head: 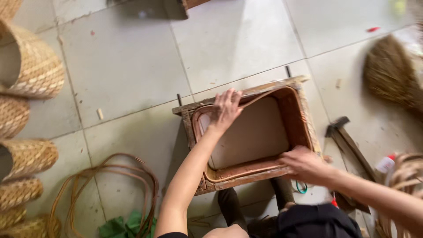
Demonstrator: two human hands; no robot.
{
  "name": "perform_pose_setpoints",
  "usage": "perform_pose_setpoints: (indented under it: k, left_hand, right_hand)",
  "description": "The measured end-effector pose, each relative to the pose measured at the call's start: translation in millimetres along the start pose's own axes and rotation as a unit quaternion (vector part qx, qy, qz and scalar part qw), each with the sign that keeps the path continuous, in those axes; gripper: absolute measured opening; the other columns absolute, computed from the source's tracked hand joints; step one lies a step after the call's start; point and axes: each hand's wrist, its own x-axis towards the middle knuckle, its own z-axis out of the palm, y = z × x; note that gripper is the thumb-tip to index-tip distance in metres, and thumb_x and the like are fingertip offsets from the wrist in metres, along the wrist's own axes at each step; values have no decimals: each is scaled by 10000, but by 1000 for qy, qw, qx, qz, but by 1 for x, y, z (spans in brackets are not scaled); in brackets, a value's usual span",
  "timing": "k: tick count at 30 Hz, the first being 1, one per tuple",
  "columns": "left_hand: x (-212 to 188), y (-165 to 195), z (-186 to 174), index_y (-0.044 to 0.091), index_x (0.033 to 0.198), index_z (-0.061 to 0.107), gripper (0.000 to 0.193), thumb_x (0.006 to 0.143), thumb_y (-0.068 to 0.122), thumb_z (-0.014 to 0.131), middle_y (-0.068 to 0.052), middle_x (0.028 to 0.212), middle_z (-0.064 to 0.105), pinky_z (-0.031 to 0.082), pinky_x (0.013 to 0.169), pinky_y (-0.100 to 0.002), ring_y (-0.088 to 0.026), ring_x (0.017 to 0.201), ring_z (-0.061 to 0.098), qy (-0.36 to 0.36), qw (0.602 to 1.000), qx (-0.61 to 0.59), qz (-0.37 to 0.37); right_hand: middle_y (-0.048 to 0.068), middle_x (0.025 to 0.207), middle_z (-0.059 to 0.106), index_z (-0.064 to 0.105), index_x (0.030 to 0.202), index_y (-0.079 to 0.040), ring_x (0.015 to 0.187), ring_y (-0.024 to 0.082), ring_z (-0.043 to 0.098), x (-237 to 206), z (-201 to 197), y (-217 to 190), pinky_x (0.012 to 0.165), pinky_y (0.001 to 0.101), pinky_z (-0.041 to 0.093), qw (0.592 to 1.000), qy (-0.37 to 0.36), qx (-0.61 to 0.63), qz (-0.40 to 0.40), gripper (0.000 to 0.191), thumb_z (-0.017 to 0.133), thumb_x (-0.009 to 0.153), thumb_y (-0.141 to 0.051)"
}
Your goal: The person assembles a rectangular basket by fitting a woven body into a wooden mold, then securing the rim and internal supports. They use a hammer to tap the rim and support strips into place, adjusting the woven material and wooden pieces by hand.
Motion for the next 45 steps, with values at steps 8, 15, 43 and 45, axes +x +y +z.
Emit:
perform_pose_setpoints:
  k: [8, 15, 43, 45]
  left_hand:
    - [17, 6, 13, 35, 1284, 516, 905, 827, 817, 495, -110, 1047, 583, 459, 829, -512, -269, 893, 573, 9, 992, 127, -24]
    - [18, -5, 30, 57, 1122, 582, 789, 928, 802, 409, -74, 981, 587, 449, 743, -400, -228, 863, 563, 42, 989, 140, 19]
    - [-208, 109, -61, 44, 1453, 556, 753, 782, 211, 852, -160, 1438, 636, 603, 929, -343, -272, 1101, 712, -238, 958, -160, -18]
    - [-220, 111, -48, 64, 1388, 591, 712, 760, 194, 900, -127, 1320, 682, 615, 867, -337, -268, 1028, 746, -174, 971, -163, 8]
  right_hand:
    - [117, 885, 627, 614, 960, -57, 831, 316, 668, 124, 33, -56, 700, 448, 549, 965, -74, 144, -205, 255, 610, 1042, -299]
    - [144, 894, 640, 633, 1034, -31, 807, 354, 664, 128, 22, -51, 662, 471, 539, 950, -85, 191, -232, 252, 591, 1034, -279]
    - [89, 1247, 660, 491, 1426, -49, 1110, 274, 609, -11, 46, 19, 967, 418, 476, 996, 25, 4, -83, 648, 703, 837, -220]
    - [88, 1230, 676, 532, 1391, -58, 1097, 277, 612, -11, 47, 26, 953, 420, 478, 994, 25, 32, -106, 595, 702, 852, -240]
